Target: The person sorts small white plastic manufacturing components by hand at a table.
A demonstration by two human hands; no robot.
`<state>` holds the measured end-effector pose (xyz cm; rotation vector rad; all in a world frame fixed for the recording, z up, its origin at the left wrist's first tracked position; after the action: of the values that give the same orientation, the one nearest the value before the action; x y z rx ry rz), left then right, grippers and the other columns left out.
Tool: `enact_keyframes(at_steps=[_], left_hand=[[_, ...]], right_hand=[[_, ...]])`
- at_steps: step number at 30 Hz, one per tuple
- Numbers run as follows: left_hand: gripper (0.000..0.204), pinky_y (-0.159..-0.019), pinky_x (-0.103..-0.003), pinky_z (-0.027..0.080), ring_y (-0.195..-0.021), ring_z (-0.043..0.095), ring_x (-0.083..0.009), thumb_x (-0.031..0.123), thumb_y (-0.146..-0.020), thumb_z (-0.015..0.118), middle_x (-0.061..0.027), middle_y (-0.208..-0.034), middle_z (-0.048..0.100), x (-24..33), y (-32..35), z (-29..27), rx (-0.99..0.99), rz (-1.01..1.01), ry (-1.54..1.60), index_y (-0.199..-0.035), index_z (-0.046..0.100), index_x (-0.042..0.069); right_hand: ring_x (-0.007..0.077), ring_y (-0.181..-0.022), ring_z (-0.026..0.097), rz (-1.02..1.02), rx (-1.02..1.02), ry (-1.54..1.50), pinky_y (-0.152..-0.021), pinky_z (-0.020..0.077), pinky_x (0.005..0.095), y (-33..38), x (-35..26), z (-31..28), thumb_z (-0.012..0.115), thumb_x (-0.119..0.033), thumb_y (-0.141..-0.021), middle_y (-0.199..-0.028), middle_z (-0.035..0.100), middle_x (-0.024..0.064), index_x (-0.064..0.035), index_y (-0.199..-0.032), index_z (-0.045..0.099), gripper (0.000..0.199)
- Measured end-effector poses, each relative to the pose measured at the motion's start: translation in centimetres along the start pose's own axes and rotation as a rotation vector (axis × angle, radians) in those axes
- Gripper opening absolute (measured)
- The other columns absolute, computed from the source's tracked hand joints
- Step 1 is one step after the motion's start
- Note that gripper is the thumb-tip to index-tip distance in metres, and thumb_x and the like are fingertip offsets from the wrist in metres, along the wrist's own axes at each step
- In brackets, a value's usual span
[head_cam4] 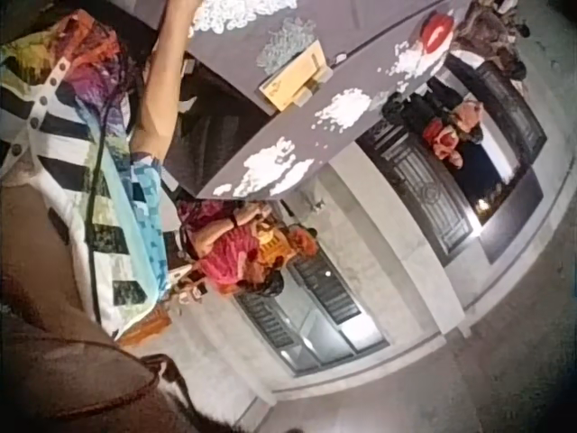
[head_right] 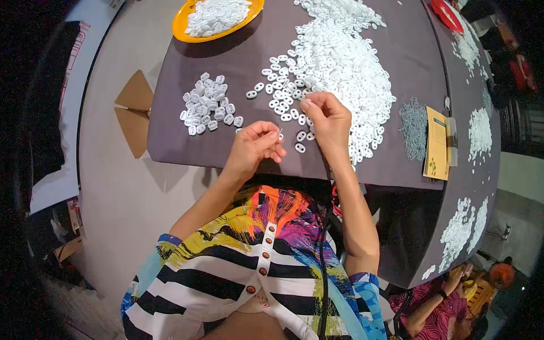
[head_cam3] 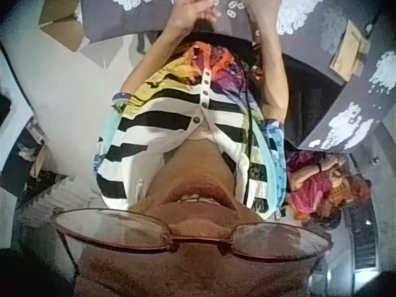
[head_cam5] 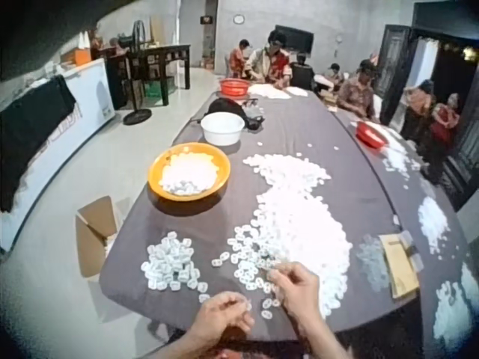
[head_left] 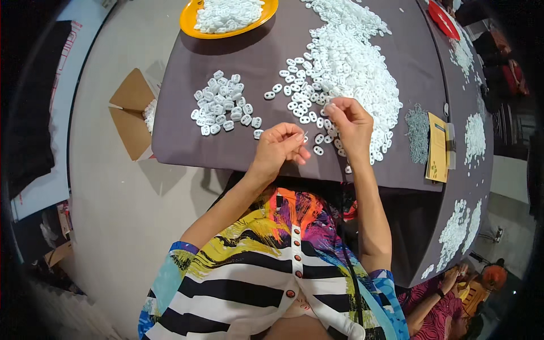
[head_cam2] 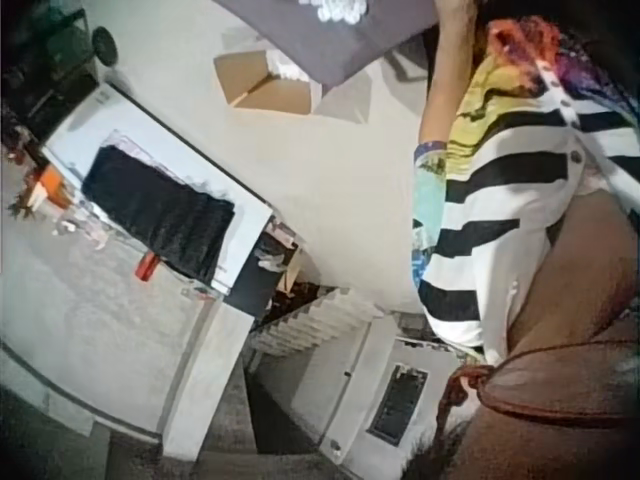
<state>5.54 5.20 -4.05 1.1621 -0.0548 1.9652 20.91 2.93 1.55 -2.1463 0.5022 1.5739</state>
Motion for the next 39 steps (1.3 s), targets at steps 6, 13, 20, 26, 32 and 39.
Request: enact_keyframes(at_steps=[6,13,20,26,32,39], left_hand=[[0.009,-0.051,-0.024,0.05,-0.058,0.059,-0.0153,0.006,-0.084,0.052,-0.0079,-0.073,0.057,2.7,0.1,3.5,-0.062,0.097,0.027,-0.088,0.054,-0.003],[0.011,-0.053,-0.025,0.049,-0.061,0.058,-0.015,0.006,-0.085,0.052,-0.0091,-0.075,0.059,2.5,0.8,5.2,-0.157,0.103,0.084,-0.091,0.054,-0.002],[0.011,-0.055,-0.026,0.049,-0.064,0.059,-0.0154,0.007,-0.085,0.052,-0.0094,-0.076,0.059,1.9,1.0,5.3,-0.152,0.097,0.064,-0.093,0.054,-0.001],[0.012,-0.055,-0.025,0.05,-0.064,0.059,-0.0152,0.007,-0.085,0.052,-0.0096,-0.076,0.059,1.8,1.1,5.9,-0.165,0.074,0.054,-0.093,0.054,-0.002],[0.012,-0.054,-0.025,0.05,-0.063,0.059,-0.0151,0.008,-0.085,0.053,-0.009,-0.077,0.059,1.3,1.1,6.0,-0.146,0.062,0.044,-0.093,0.055,-0.002],[0.012,-0.053,-0.024,0.049,-0.061,0.058,-0.0143,0.007,-0.084,0.055,-0.0082,-0.077,0.059,1.5,1.3,5.7,-0.122,0.09,-0.033,-0.092,0.055,-0.002]], right_hand=[[0.0098,-0.065,0.057,0.392,-0.041,-0.606,-0.06,0.0473,0.0207,3.5,1.0,0.0,0.058,-0.002,-0.081,-0.08,0.063,0.007,0.0012,-0.102,0.058,0.021],[0.0106,-0.067,0.058,0.345,-0.045,-0.723,-0.061,0.0478,0.022,5.6,0.2,-0.5,0.056,-0.001,-0.082,-0.08,0.063,0.0077,0.0,-0.1,0.059,0.019],[0.0109,-0.068,0.059,0.355,-0.037,-0.801,-0.061,0.0474,0.0217,6.4,0.9,-0.4,0.056,0.001,-0.081,-0.081,0.063,0.0074,0.0002,-0.101,0.059,0.02],[0.0109,-0.072,0.058,0.271,-0.034,-0.781,-0.066,0.0469,0.022,6.4,0.7,-1.0,0.055,0.002,-0.081,-0.085,0.062,0.007,0.0005,-0.105,0.058,0.024],[0.0095,-0.077,0.057,0.319,-0.011,-0.748,-0.07,0.0461,0.0216,6.7,0.2,-1.0,0.055,0.002,-0.08,-0.084,0.061,0.0047,-0.0002,-0.105,0.059,0.025],[0.0109,-0.078,0.058,0.188,-0.003,-0.61,-0.069,0.0461,0.0219,6.0,-0.4,-2.3,0.054,0.001,-0.082,-0.09,0.06,0.005,0.0018,-0.107,0.057,0.025]])
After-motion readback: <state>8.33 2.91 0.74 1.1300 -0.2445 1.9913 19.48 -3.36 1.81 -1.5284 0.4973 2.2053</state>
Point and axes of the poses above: each hand's wrist, its own y-axis away from the middle knuckle, its own z-axis out of the palm, x = y × z, the point moved 7 cm from there along -y, towards the middle knuckle
